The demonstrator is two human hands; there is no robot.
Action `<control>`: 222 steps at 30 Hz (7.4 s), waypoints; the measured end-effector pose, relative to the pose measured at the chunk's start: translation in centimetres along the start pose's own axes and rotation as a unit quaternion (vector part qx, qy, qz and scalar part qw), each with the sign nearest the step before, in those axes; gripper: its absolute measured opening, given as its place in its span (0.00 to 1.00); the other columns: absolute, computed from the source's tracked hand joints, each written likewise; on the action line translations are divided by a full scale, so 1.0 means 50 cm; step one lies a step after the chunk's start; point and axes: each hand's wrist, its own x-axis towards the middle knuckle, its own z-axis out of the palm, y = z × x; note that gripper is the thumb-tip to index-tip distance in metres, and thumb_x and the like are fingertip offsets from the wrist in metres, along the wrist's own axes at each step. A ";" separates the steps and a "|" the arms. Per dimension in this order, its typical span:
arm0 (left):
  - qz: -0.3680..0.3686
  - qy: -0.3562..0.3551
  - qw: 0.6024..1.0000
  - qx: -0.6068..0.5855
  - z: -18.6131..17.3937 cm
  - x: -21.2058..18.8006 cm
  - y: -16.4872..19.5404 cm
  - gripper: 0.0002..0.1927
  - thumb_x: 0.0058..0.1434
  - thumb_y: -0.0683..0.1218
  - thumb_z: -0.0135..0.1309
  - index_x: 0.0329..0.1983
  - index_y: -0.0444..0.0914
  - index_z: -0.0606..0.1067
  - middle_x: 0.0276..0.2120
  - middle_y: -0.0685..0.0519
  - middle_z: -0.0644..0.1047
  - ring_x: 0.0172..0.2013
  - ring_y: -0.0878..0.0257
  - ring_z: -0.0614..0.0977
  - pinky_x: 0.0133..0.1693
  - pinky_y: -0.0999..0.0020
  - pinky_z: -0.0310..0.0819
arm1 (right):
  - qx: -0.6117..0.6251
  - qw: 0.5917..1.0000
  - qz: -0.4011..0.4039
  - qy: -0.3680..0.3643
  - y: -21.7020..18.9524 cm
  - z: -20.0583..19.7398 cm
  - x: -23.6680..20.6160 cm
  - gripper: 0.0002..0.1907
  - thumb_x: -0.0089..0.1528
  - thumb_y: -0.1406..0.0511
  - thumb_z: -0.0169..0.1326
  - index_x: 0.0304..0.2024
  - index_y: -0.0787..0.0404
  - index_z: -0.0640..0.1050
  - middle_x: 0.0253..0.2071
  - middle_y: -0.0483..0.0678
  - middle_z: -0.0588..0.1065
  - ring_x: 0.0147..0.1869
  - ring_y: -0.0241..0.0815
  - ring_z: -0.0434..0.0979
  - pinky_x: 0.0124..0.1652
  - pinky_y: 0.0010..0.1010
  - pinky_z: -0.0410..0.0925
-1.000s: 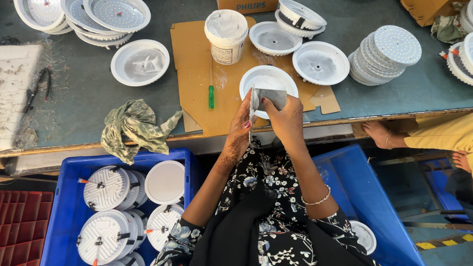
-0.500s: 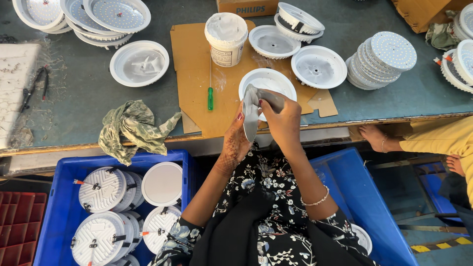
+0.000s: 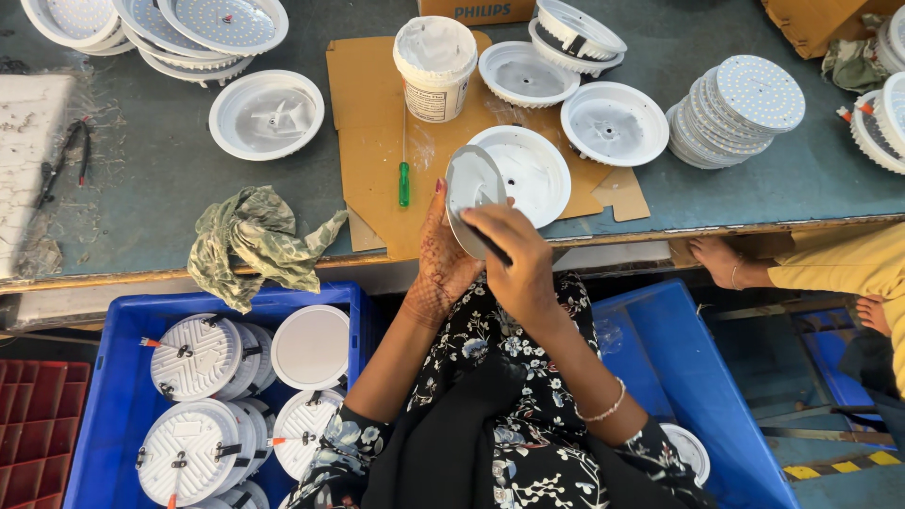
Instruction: The person repeatedly scoops a white paste from a container and spreads it inside white circular LED housings using a small metal spatula. They handle the housings one at a time, applying the compound to the interior surfaces and then placing them aside.
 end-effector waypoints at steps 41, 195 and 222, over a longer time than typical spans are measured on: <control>-0.010 0.035 0.991 -0.128 -0.002 0.027 -0.025 0.47 0.63 0.70 0.55 0.75 0.39 0.58 0.62 0.41 0.67 0.59 0.49 0.72 0.61 0.50 0.71 | -0.065 0.994 0.058 -0.068 0.098 -0.049 0.009 0.18 0.62 0.77 0.53 0.53 0.62 0.81 0.50 0.56 0.80 0.52 0.53 0.82 0.51 0.37 0.73; 0.270 0.473 0.174 0.820 -0.293 -0.207 0.392 0.35 0.58 0.34 0.46 0.72 0.36 0.70 0.62 0.32 0.66 0.63 0.31 0.66 0.60 0.46 0.66 | 0.414 0.843 0.196 0.281 0.594 -0.135 -0.125 0.09 0.67 0.69 0.60 0.47 0.69 0.76 0.46 0.53 0.79 0.49 0.45 0.81 0.51 0.39 0.75; 0.010 0.182 0.721 0.668 -0.184 0.082 0.146 0.30 0.70 0.58 0.48 0.62 0.32 0.58 0.22 0.49 0.76 0.16 0.63 0.77 0.19 0.68 0.72 | 0.436 0.833 0.204 0.274 0.571 -0.100 -0.130 0.09 0.67 0.70 0.61 0.47 0.67 0.77 0.46 0.51 0.79 0.49 0.42 0.79 0.51 0.39 0.74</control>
